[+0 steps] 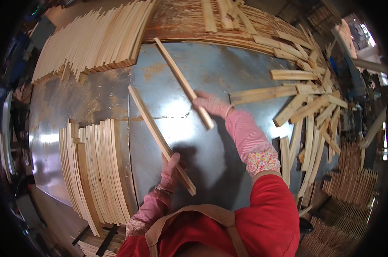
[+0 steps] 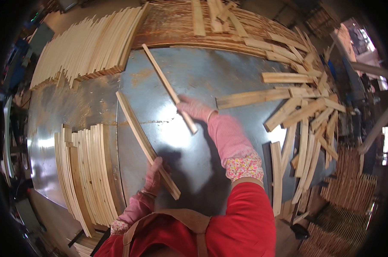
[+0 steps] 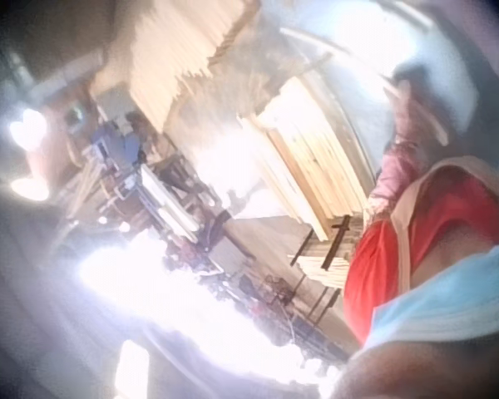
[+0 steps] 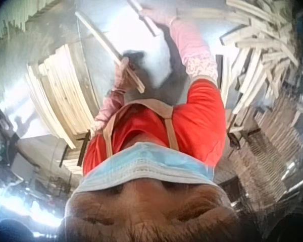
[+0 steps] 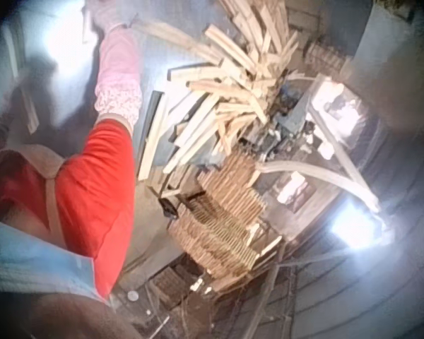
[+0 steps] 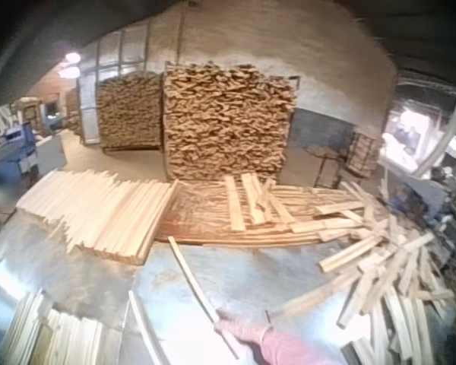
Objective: The person picks up thin wooden planks from a pile on a metal table and stacks them neatly. They repeatedly gather planks, align them, and place them into a growing stack, occasionally adjusting the pile to maintain order.
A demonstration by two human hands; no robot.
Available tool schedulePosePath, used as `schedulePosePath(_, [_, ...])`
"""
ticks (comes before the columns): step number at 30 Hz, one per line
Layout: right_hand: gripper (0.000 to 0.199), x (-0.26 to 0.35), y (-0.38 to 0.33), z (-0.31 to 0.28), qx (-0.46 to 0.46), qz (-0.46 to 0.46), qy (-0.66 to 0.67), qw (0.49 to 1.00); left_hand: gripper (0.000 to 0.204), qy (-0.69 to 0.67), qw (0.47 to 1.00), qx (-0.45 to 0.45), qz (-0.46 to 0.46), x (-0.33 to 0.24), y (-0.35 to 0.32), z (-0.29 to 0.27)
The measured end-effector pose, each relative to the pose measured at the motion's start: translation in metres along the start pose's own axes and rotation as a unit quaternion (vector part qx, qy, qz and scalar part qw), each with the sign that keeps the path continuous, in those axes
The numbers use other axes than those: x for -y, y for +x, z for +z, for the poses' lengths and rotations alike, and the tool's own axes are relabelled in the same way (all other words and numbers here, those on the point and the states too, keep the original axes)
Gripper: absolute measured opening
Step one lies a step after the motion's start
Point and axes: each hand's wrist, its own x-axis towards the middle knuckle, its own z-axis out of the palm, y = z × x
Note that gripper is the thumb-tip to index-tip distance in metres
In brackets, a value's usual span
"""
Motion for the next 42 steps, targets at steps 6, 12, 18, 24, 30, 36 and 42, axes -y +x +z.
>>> schedulePosePath(6, [0.041, -0.016, -0.163, 0.132, 0.125, 0.108, 0.537, 0.827, 0.054, -0.114, 0.993, 0.023, -0.035, -0.005, -0.021, -0.002])
schedulePosePath(12, [0.047, -0.023, -0.205, 0.229, 0.256, -0.044, -0.227, 0.939, 0.046, 0.190, 0.973, 0.038, -0.124, 0.008, -0.048, -0.055])
schedulePosePath(18, [0.045, -0.041, -0.274, 0.200, -0.039, -0.092, -0.053, 0.994, 0.053, 0.670, 0.667, -0.271, 0.180, 0.025, -0.147, -0.099])
schedulePosePath(24, [0.071, -0.179, -0.416, 0.006, -0.439, 0.169, -0.342, 0.814, 0.093, 0.817, 0.404, -0.409, -0.040, 0.049, -0.218, -0.206])
schedulePosePath(30, [0.089, -0.276, -0.509, -0.027, -0.369, 0.401, -0.257, 0.798, 0.081, 0.707, 0.569, -0.312, 0.282, 0.052, -0.133, -0.149])
schedulePosePath(36, [0.077, -0.175, -0.441, -0.024, -0.359, 0.214, 0.050, 0.907, 0.060, 0.405, 0.870, 0.185, 0.212, 0.141, -0.100, 0.104])
schedulePosePath(42, [0.047, -0.135, -0.353, -0.034, -0.204, 0.090, 0.057, 0.973, 0.056, 0.128, 0.977, 0.114, -0.124, 0.197, -0.085, 0.192])
